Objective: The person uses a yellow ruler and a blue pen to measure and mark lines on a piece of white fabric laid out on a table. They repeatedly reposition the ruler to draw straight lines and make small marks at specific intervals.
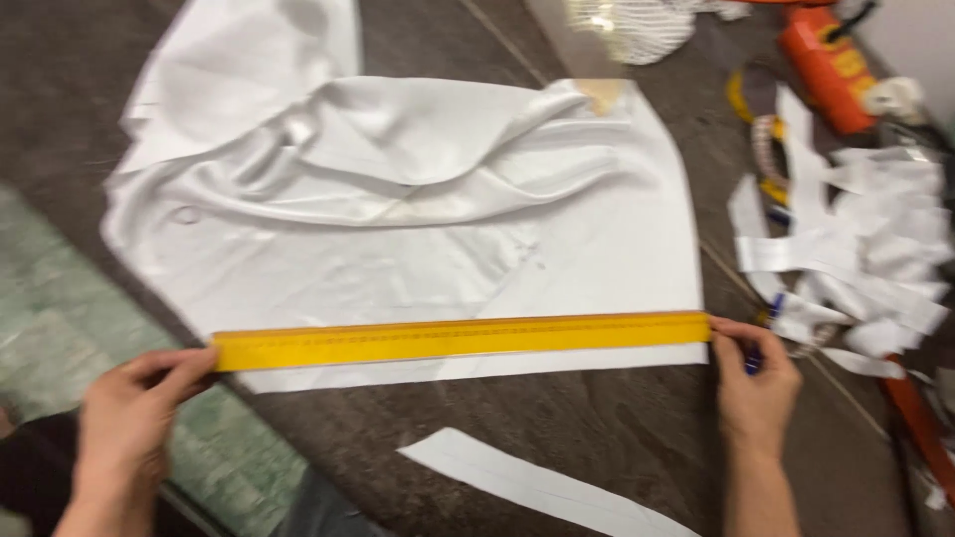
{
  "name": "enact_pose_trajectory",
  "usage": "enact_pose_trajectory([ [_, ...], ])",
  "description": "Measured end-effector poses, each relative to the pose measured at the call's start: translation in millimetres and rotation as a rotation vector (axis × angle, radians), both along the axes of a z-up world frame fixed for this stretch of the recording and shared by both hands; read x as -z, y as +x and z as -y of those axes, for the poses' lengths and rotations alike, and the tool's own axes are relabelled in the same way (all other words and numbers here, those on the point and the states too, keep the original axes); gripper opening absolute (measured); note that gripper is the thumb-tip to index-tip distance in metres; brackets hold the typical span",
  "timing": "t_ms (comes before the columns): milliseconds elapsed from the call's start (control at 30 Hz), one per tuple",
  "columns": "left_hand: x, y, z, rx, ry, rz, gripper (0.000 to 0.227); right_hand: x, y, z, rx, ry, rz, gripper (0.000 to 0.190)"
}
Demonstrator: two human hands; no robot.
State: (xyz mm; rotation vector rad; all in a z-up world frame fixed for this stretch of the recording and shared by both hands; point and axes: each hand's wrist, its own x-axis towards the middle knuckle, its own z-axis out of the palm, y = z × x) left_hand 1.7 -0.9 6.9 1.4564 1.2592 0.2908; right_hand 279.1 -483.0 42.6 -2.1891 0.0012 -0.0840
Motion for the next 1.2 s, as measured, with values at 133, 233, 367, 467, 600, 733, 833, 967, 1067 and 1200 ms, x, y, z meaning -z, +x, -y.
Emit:
enact_pose_trajectory([
  [133,-14.0,6.9,2.6,-0.029,0.0,-0.023,0.013,0.4,-3.5,-6.2,-0.02,0.078,0.011,0.008],
  [233,-20.6,11.7,5.3,-0.066,-0.057,-0.001,0.01,-10.6,-8.1,-15.5,0.015,0.081,-0.037,0.011],
  [367,-25.2,15.3,7.2,-0.1,-0.075,-0.03,0.013,-10.6,-8.8,-15.0,0.015,0.065,-0.048,0.01],
  [467,-21.6,14.7,7.1,-0.104,-0.054,-0.058,0.013,-4.1,-7.3,-9.9,0.0,0.089,-0.032,0.01],
  [600,-20.9,14.9,7.0,-0.101,-0.039,-0.055,0.013,-9.4,-7.7,-14.8,0.015,0.086,-0.043,0.012],
  [733,-10.3,5.9,2.8,-0.047,0.0,-0.013,0.015,5.5,-2.5,-6.0,0.011,0.086,0.021,0.009],
  [833,-9.8,5.2,4.9,-0.003,0.02,-0.055,0.017,7.5,1.5,1.9,0.011,0.044,0.025,0.009],
  [967,0.4,1.6,3.5,-0.018,0.015,-0.05,0.021,-2.4,0.3,-5.7,0.032,0.089,-0.008,0.007],
  [1067,23.9,-8.5,-4.4,-0.022,0.015,-0.05,0.022,-11.1,-1.6,-12.6,0.061,0.108,-0.052,0.007],
  [1200,56.3,-25.0,-17.1,-0.002,0.033,-0.047,0.021,-11.5,-2.2,-13.1,0.074,0.123,-0.084,0.006],
])
